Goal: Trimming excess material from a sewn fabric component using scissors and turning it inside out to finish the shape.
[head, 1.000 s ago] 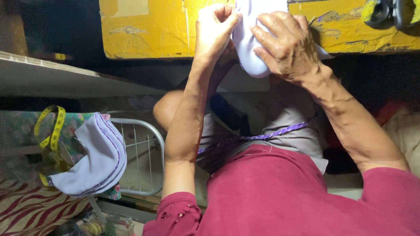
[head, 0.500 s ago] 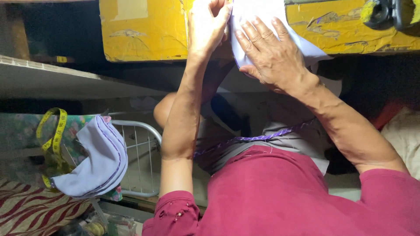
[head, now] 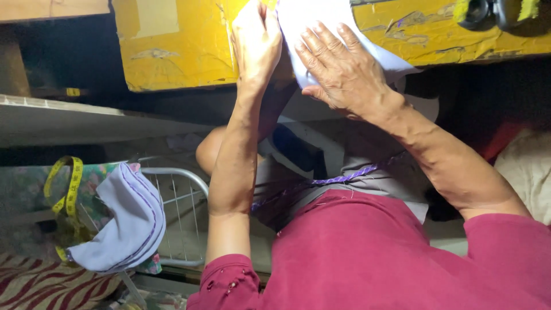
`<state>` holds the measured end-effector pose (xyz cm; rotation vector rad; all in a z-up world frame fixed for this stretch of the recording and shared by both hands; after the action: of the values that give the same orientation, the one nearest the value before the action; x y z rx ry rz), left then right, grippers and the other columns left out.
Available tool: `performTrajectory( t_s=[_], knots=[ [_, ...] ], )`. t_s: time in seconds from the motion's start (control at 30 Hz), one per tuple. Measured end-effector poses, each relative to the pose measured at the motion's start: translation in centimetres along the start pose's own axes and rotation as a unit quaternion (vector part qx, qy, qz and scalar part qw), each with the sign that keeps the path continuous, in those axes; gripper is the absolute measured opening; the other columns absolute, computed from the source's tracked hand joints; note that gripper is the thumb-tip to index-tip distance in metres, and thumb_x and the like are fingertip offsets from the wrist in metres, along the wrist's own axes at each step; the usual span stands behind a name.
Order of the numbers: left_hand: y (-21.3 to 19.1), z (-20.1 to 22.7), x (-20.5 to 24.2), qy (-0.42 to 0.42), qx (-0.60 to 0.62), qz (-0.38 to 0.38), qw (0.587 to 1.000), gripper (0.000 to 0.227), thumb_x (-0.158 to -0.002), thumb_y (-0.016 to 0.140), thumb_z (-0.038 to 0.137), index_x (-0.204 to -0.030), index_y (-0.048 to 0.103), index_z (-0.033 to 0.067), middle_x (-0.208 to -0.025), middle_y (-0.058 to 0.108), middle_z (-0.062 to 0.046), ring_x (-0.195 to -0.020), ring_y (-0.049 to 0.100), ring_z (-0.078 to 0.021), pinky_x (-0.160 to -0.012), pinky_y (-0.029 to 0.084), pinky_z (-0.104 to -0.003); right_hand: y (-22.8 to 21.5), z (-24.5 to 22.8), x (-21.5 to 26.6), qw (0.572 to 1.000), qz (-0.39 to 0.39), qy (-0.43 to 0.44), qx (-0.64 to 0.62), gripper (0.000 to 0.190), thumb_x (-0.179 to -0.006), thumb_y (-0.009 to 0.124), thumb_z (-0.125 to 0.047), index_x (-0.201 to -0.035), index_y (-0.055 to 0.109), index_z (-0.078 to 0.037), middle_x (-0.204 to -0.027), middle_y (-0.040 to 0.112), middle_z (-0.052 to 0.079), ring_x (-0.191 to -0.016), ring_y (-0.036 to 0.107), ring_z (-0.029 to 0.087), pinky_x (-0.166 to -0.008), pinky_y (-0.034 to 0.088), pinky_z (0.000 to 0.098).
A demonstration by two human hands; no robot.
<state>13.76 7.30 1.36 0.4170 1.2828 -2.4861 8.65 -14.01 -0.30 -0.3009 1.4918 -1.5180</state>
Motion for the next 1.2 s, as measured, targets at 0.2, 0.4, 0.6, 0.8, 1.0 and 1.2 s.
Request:
performTrajectory(
  t_s=[0.2, 0.4, 0.6, 0.8, 1.0, 1.2],
  knots=[
    [0.0, -0.6, -0.5, -0.039, 0.000, -0.034, 0.999, 0.026, -0.089, 0.054, 0.025, -0.068, 0.050, 0.0107, -0.070, 0.065, -0.011, -0.068, 0.062, -0.0347, -0.066, 0.045, -0.049, -1.8, 1.9, 0.1, 0.985, 0.048, -0.004, -0.165, 0.070, -0.116, 0.043, -0.056, -0.150, 0.061, 0.002, -0.154, 0.060, 0.024, -0.147, 0.050, 0.039, -0.122, 0.031, 0.0547],
    [-0.9, 0.2, -0.2, -0.057, 0.045, -0.068, 0.995, 0.032, -0.094, 0.057, 0.033, -0.069, 0.059, 0.0133, -0.066, 0.066, -0.003, -0.064, 0.069, -0.0151, -0.061, 0.054, -0.034, -3.3, 6.3, 2.9, 0.954, 0.163, 0.149, -0.203, 0.013, -0.109, 0.074, -0.006, -0.117, 0.081, 0.002, -0.105, 0.073, 0.016, -0.092, 0.061, 0.036, -0.084, 0.043, 0.0459],
    [-1.4, 0.8, -0.4, -0.061, 0.086, -0.094, 0.990, 0.035, -0.087, 0.076, 0.044, -0.070, 0.072, 0.0143, -0.066, 0.073, -0.002, -0.064, 0.075, -0.0088, -0.059, 0.060, -0.027, -2.1, 6.6, 3.2, 0.955, 0.157, 0.132, -0.215, 0.010, -0.105, 0.085, 0.001, -0.115, 0.085, 0.002, -0.095, 0.063, 0.014, -0.087, 0.059, 0.033, -0.077, 0.045, 0.0443],
    [-1.2, 0.8, -0.4, -0.057, 0.077, -0.090, 0.991, 0.031, -0.089, 0.073, 0.037, -0.068, 0.071, 0.0145, -0.062, 0.071, 0.000, -0.059, 0.073, -0.0073, -0.057, 0.062, -0.027, -1.9, 6.4, 2.9, 0.966, 0.149, 0.105, -0.184, 0.024, -0.100, 0.096, -0.010, -0.121, 0.087, -0.004, -0.098, 0.063, 0.010, -0.090, 0.057, 0.026, -0.079, 0.049, 0.0392],
    [-1.6, 1.6, -0.3, -0.024, 0.154, -0.095, 0.983, 0.026, -0.093, 0.065, 0.039, -0.082, 0.060, 0.0164, -0.079, 0.066, 0.000, -0.073, 0.065, -0.0088, -0.068, 0.058, -0.026, -1.9, 6.5, 2.7, 0.974, 0.127, 0.097, -0.161, 0.028, -0.099, 0.096, -0.013, -0.125, 0.085, -0.009, -0.099, 0.060, 0.007, -0.094, 0.055, 0.026, -0.077, 0.049, 0.0379],
    [-2.4, 2.5, -0.1, -0.037, 0.306, -0.129, 0.942, 0.029, -0.092, 0.077, 0.031, -0.097, 0.054, 0.0138, -0.081, 0.068, -0.004, -0.073, 0.071, -0.0108, -0.067, 0.061, -0.026, -1.7, 6.5, 2.8, 0.979, 0.117, 0.089, -0.144, 0.029, -0.100, 0.095, -0.018, -0.126, 0.083, -0.011, -0.101, 0.059, 0.006, -0.093, 0.053, 0.026, -0.079, 0.048, 0.0383]
  ],
)
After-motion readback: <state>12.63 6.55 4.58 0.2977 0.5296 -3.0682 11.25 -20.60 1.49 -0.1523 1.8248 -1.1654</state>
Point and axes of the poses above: each hand's wrist, its own x-axis away from the middle knuckle, its own y-axis out of the palm, z = x × y, the point moved 1 cm from there along -x, towards the middle knuckle
